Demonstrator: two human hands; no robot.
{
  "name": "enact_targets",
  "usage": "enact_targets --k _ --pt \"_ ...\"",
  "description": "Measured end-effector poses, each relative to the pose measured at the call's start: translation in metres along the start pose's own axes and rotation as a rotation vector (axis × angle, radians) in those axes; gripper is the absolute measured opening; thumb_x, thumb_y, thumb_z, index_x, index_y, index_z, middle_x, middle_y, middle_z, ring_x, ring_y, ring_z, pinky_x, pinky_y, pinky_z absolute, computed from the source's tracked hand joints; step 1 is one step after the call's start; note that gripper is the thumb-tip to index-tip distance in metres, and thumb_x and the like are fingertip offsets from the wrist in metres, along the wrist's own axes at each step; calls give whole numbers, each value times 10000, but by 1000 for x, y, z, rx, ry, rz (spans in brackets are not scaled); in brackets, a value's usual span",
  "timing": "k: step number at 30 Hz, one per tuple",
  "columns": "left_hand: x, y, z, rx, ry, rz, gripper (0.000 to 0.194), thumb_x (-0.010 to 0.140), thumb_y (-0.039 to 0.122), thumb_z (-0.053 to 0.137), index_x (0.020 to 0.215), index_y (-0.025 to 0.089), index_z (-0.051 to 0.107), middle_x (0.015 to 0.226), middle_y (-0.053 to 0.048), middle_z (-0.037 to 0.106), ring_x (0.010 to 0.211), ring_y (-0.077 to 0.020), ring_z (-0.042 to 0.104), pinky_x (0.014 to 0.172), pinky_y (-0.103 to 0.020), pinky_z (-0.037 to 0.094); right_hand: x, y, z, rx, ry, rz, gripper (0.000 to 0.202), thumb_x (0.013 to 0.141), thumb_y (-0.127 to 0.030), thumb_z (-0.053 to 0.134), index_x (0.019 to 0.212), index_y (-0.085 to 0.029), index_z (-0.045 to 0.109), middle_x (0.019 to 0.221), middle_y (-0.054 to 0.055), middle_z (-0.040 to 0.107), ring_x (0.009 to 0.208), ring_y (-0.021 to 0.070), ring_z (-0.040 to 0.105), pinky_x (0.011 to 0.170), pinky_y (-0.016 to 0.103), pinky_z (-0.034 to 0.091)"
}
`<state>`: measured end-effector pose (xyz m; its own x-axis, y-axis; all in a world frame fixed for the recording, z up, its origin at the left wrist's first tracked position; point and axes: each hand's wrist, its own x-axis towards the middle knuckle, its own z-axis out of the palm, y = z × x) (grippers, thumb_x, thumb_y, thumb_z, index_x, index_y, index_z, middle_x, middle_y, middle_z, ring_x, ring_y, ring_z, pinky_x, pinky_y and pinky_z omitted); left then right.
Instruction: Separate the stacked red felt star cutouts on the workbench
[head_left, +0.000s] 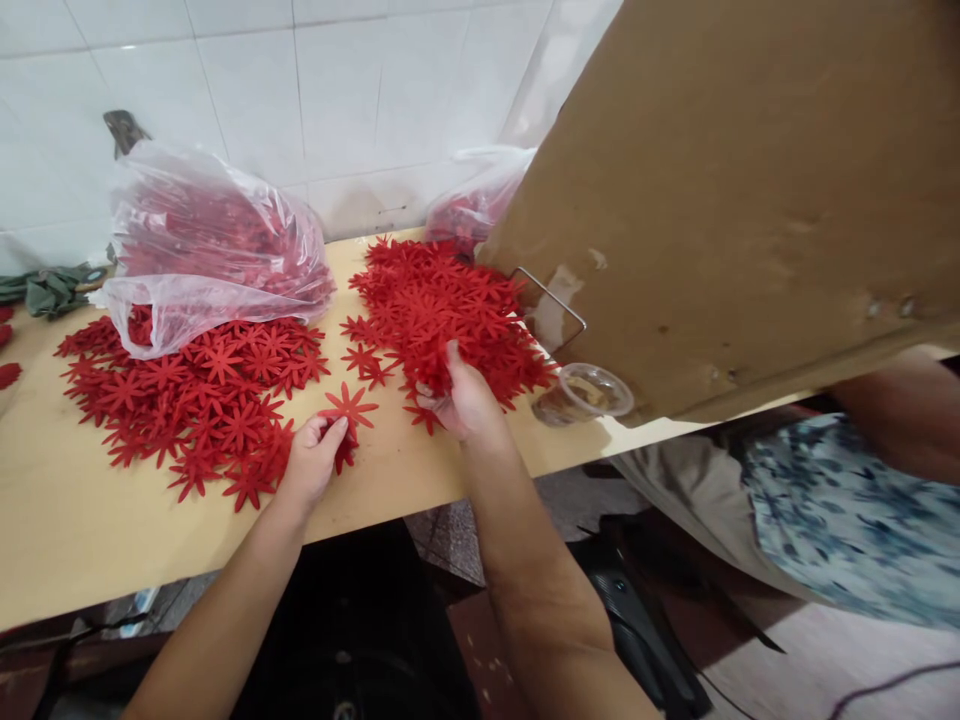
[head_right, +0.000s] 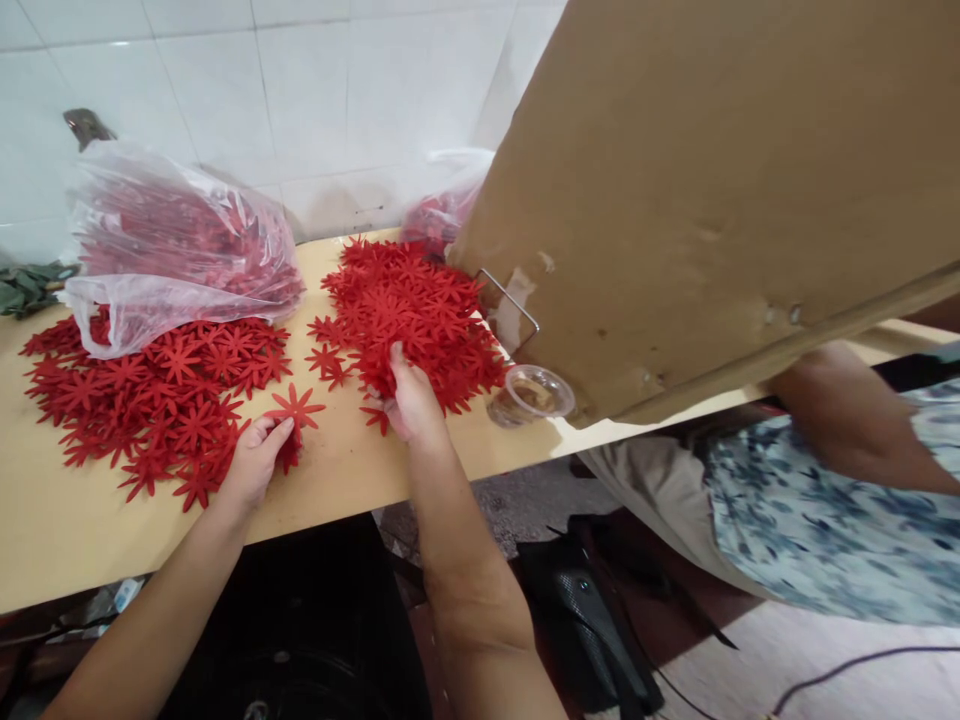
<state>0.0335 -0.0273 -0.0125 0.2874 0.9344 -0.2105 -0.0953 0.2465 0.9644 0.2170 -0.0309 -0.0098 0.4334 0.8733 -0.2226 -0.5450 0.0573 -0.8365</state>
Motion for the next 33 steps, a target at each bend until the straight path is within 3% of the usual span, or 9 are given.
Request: enact_targets --k 4,11,15,20,28,30,33 --pt "-1 1 1 -4 -2 0 257 626 367 626 663 130 534 541 26 556 488 -67 498 494 -196 410 -2 0 -2 -14 -56 -15 430 445 -341 776 694 -213 450 552 -96 520 431 55 476 377 182 381" --pt "-1 6 -1 -114 27 -54 250 600 345 653 656 128 541 535 27 565 500 -66 512 497 -185 405 -6 0 1 -24 53 -80 370 569 -509 656 575 -189 469 472 -48 492 384 64 429 328 196 332" --pt "0 16 8 -252 65 -131 207 596 261 664 715 132 553 597 16 604 535 -69 553 558 -196 447 -8 -5 3 15 29 -59 325 508 -391 725 682 -196 531 575 -54 560 447 68 490 395 201 401" --pt "8 27 24 -289 -85 -176 174 652 148 598 825 133 589 734 -31 662 573 -83 596 521 -182 449 -4 -7 0 -40 -104 -51 425 438 -226 741 813 -221 542 587 -75 568 479 71 517 449 202 429" --pt "40 21 50 -329 -84 -264 101 691 116 558 790 133 570 622 -6 646 463 -80 567 423 -173 394 20 -25 2 -260 140 -276 201 594 -324 602 693 -195 484 470 -94 415 356 47 381 308 156 230" --pt "48 16 58 -327 -77 -278 94 686 117 567 777 136 567 608 -2 644 455 -80 563 425 -174 387 33 -33 0 -325 219 -323 190 633 -301 560 781 -193 508 518 -82 444 363 49 377 325 173 275" --pt "56 6 66 -356 -91 -259 106 659 111 594 760 136 574 598 2 646 466 -73 560 449 -171 389 53 -44 -7 -466 262 -410 405 616 -230 572 1012 -188 498 798 6 586 578 109 542 507 263 459"
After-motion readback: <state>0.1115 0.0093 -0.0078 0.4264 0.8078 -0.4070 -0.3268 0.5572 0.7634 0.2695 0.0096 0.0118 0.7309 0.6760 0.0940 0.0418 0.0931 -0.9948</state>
